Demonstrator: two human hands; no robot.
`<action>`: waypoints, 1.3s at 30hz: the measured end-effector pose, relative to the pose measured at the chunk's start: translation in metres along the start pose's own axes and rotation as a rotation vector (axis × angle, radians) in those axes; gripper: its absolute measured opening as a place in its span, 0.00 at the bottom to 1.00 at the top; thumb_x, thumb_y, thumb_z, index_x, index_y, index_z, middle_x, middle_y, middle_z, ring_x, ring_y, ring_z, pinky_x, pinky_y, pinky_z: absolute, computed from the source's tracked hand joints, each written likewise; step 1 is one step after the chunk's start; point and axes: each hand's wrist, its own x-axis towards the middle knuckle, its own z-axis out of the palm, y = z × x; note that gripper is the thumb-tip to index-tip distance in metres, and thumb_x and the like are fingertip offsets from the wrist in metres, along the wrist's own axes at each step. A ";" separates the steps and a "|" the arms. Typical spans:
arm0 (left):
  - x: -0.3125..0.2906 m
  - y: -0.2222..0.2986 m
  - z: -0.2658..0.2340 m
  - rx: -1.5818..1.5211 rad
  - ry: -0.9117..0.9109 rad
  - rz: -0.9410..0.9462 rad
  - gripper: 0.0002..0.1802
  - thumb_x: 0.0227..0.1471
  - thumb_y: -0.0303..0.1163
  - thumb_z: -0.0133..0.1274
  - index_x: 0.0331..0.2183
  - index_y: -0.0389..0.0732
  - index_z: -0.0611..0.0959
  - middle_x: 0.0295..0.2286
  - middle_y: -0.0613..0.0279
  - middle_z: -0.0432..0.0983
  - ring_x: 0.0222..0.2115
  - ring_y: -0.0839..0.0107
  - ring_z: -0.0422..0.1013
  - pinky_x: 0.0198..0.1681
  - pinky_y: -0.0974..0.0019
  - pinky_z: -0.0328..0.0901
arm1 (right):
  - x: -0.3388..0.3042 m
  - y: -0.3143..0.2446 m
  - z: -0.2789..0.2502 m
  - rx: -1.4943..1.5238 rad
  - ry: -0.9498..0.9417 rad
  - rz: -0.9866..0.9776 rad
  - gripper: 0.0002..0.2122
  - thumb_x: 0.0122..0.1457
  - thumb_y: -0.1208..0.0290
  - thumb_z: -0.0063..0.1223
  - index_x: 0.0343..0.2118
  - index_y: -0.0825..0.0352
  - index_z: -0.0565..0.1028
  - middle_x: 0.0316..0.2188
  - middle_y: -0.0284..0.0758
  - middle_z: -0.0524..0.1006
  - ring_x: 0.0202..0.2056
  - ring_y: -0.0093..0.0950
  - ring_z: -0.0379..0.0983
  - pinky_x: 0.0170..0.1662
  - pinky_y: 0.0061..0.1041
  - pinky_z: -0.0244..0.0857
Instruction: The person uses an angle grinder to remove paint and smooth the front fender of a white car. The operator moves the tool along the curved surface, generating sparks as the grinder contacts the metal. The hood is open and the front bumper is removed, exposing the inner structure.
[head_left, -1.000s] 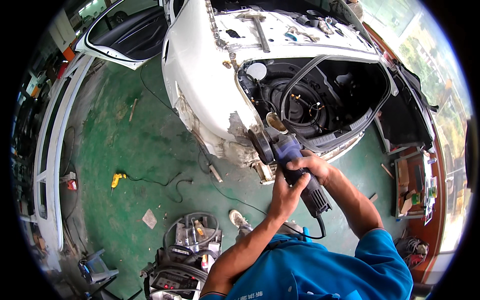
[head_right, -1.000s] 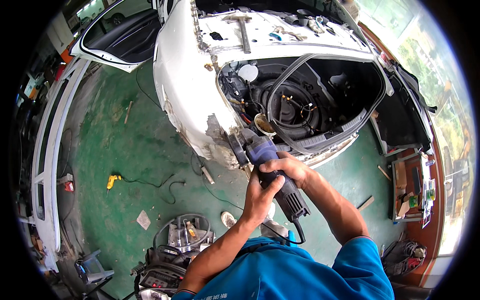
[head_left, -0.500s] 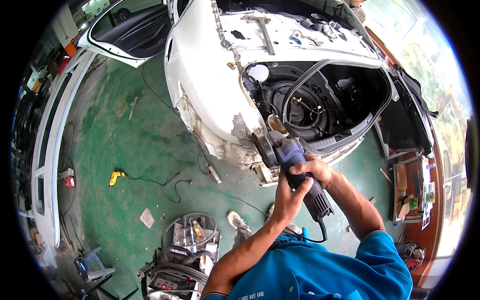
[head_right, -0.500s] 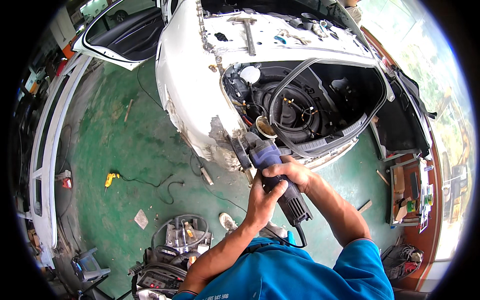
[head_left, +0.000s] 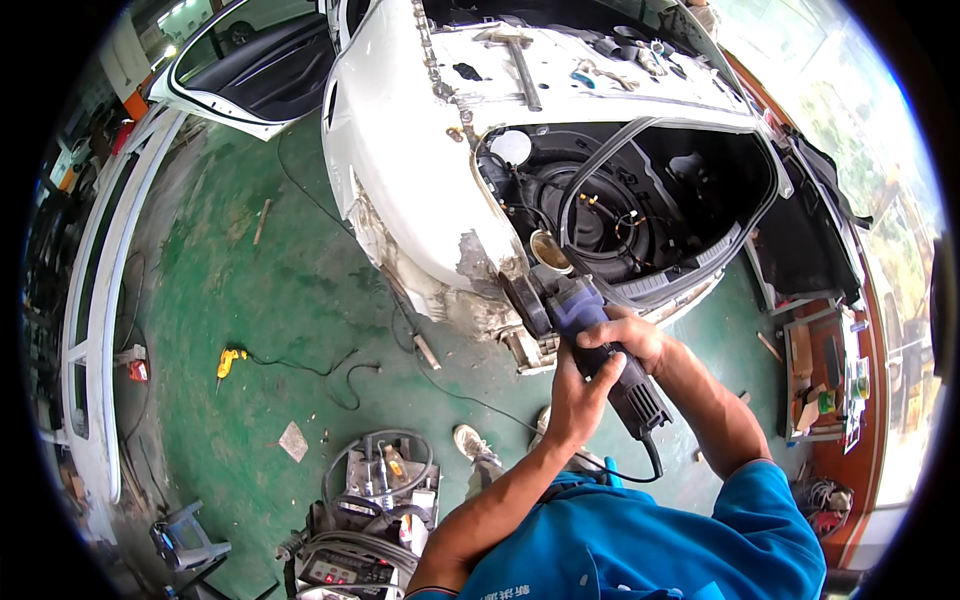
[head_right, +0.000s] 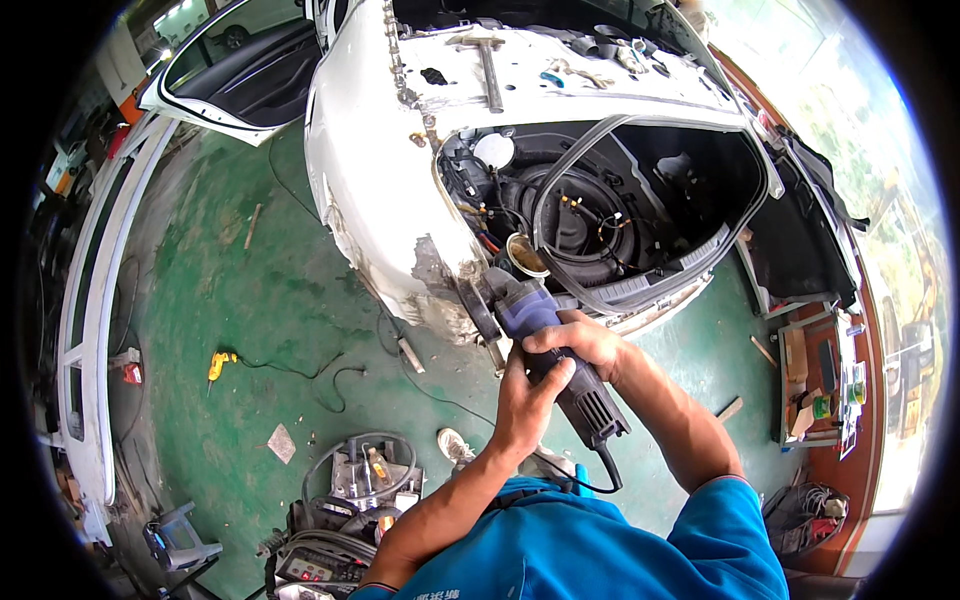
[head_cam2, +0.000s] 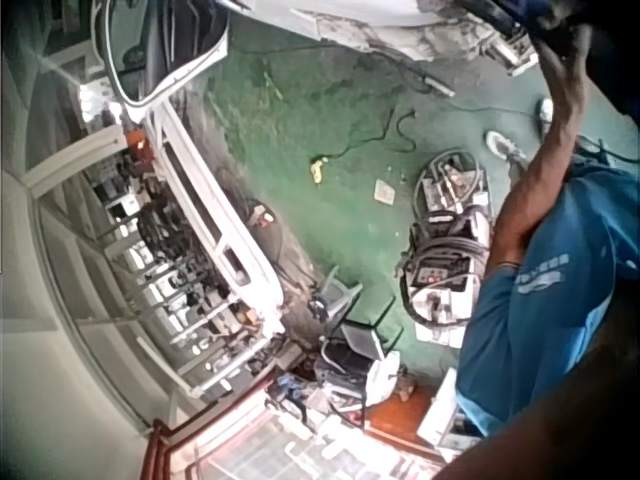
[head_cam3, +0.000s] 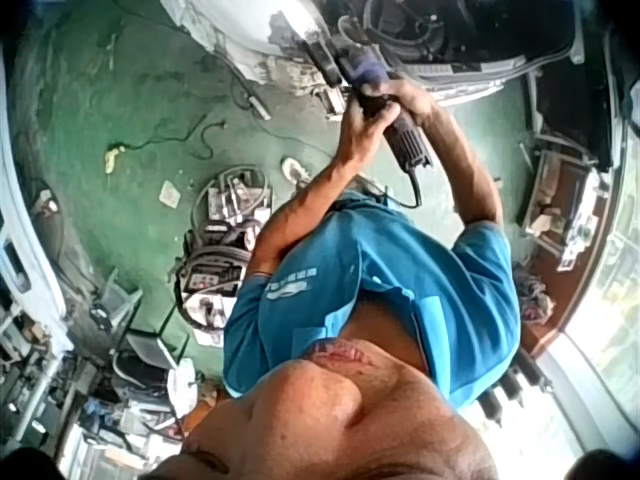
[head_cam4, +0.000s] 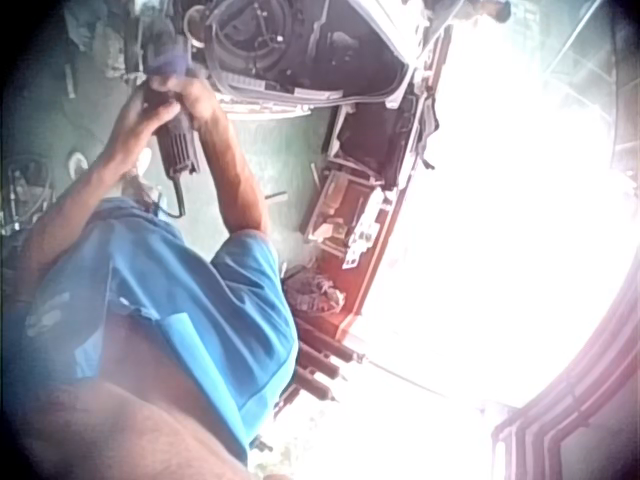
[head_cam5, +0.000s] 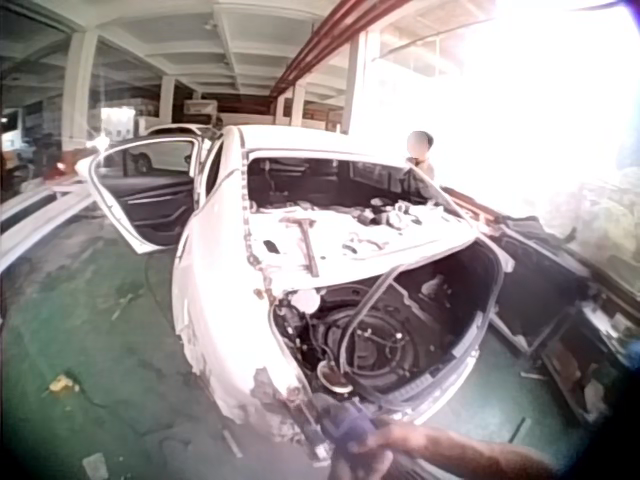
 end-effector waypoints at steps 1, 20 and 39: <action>0.002 0.002 -0.001 0.002 0.000 -0.008 0.41 0.58 0.40 0.60 0.63 0.29 0.62 0.55 0.48 0.68 0.56 0.61 0.68 0.60 0.60 0.64 | 0.000 -0.002 0.001 0.003 -0.003 -0.005 0.30 0.49 0.64 0.70 0.50 0.80 0.72 0.38 0.44 0.79 0.35 0.32 0.80 0.39 0.33 0.78; 0.017 0.016 -0.008 -0.038 -0.006 0.027 0.39 0.57 0.39 0.62 0.62 0.29 0.65 0.53 0.50 0.70 0.54 0.64 0.69 0.58 0.61 0.65 | 0.010 -0.025 0.010 -0.086 0.006 -0.066 0.27 0.49 0.64 0.70 0.48 0.78 0.75 0.37 0.42 0.80 0.35 0.31 0.80 0.39 0.32 0.77; 0.010 0.033 0.000 0.040 -0.017 -0.045 0.42 0.59 0.42 0.62 0.63 0.27 0.63 0.55 0.49 0.69 0.56 0.63 0.68 0.60 0.61 0.64 | -0.002 -0.030 0.011 -0.039 -0.025 -0.024 0.31 0.50 0.62 0.70 0.51 0.79 0.73 0.41 0.43 0.79 0.39 0.31 0.79 0.41 0.31 0.76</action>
